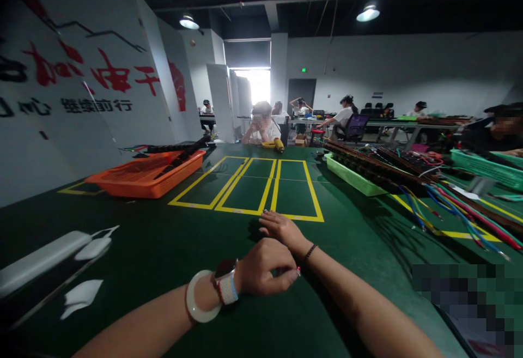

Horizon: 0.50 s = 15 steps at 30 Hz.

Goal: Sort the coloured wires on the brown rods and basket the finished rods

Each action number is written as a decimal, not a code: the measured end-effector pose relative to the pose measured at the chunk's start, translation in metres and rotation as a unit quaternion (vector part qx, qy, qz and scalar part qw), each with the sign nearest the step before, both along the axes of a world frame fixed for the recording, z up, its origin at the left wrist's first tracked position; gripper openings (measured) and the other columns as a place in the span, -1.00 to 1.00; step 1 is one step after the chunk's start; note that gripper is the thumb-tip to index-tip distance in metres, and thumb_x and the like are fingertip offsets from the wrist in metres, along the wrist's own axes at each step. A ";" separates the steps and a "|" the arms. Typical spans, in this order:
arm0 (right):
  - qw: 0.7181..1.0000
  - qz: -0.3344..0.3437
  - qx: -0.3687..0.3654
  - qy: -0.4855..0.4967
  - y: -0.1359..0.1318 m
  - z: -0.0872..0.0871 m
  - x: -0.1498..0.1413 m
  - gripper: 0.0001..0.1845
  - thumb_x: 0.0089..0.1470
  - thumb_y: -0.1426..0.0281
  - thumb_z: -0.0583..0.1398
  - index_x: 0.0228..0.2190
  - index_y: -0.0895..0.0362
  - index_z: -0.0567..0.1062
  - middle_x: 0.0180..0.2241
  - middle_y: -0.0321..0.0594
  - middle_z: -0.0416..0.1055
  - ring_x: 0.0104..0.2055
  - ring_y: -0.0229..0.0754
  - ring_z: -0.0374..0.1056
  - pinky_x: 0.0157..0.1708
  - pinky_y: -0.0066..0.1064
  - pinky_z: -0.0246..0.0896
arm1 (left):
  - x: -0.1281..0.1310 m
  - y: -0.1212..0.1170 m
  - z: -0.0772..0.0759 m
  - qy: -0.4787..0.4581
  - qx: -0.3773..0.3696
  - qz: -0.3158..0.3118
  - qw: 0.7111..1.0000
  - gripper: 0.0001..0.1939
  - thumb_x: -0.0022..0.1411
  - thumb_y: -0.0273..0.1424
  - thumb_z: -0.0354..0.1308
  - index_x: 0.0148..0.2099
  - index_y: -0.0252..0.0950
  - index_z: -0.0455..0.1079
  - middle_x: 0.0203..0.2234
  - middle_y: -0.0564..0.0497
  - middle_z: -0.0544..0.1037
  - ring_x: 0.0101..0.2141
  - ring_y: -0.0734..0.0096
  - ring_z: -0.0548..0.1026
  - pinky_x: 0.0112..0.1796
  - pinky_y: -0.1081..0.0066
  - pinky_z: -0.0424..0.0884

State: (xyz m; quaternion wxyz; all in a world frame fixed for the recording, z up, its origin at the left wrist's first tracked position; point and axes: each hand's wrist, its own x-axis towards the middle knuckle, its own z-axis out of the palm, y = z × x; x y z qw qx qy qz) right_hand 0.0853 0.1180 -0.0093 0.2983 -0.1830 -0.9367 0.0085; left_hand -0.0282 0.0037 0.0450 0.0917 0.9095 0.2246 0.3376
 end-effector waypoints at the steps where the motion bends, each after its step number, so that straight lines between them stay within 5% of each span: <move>1: 1.000 0.013 -0.002 -0.016 0.000 -0.003 -0.001 -0.62 0.18 0.38 0.08 0.03 0.18 0.37 0.08 -0.08 0.27 0.18 -0.13 0.12 0.18 -0.17 0.07 | -0.012 0.004 0.008 0.000 0.007 0.045 0.999 -0.67 0.25 -0.30 -0.09 -0.45 -0.33 0.37 -0.58 0.00 0.47 -0.50 0.47 0.39 -0.35 0.44 0.26; 5: 0.999 -0.006 -0.011 -0.033 -0.002 -0.007 0.003 -0.46 0.18 0.45 0.02 0.19 0.20 0.14 0.21 -0.05 0.02 0.28 -0.10 -0.13 0.23 -0.09 -0.08 | -0.081 0.038 0.030 0.019 -0.008 0.209 0.978 -0.71 0.28 -0.29 -0.10 -0.32 -0.29 0.38 -0.44 0.01 0.50 -0.37 0.43 0.44 -0.30 0.44 0.26; 9: 0.997 -0.029 -0.051 -0.054 -0.006 -0.003 0.005 -0.28 0.18 0.34 0.05 0.27 0.18 -0.13 0.28 -0.07 -0.24 0.31 -0.06 -0.28 0.25 -0.08 -0.16 | -0.172 0.093 0.044 0.069 -0.013 0.413 0.908 -0.70 0.29 -0.22 -0.12 -0.28 -0.28 0.34 -0.39 0.01 0.47 -0.35 0.40 0.40 -0.31 0.44 0.23; 11: 0.994 -0.026 -0.077 -0.072 -0.007 -0.001 0.004 -0.28 0.17 0.27 0.07 0.26 0.14 -0.09 0.29 -0.09 -0.27 0.31 -0.03 -0.29 0.25 -0.06 -0.17 | -0.218 0.119 0.050 0.071 -0.015 0.514 0.854 -0.71 0.28 -0.23 -0.13 -0.25 -0.28 0.33 -0.37 0.01 0.45 -0.34 0.41 0.38 -0.29 0.45 0.24; 15: 0.985 -0.022 -0.139 -0.102 -0.006 0.002 0.004 -0.45 0.21 0.22 0.02 0.20 0.06 0.15 0.28 -0.17 -0.22 0.30 -0.03 -0.25 0.24 -0.09 -0.15 | -0.300 0.155 0.063 0.057 -0.026 0.612 0.788 -0.78 0.25 -0.35 -0.09 -0.19 -0.39 0.28 -0.31 -0.09 0.41 -0.27 0.34 0.36 -0.24 0.40 0.24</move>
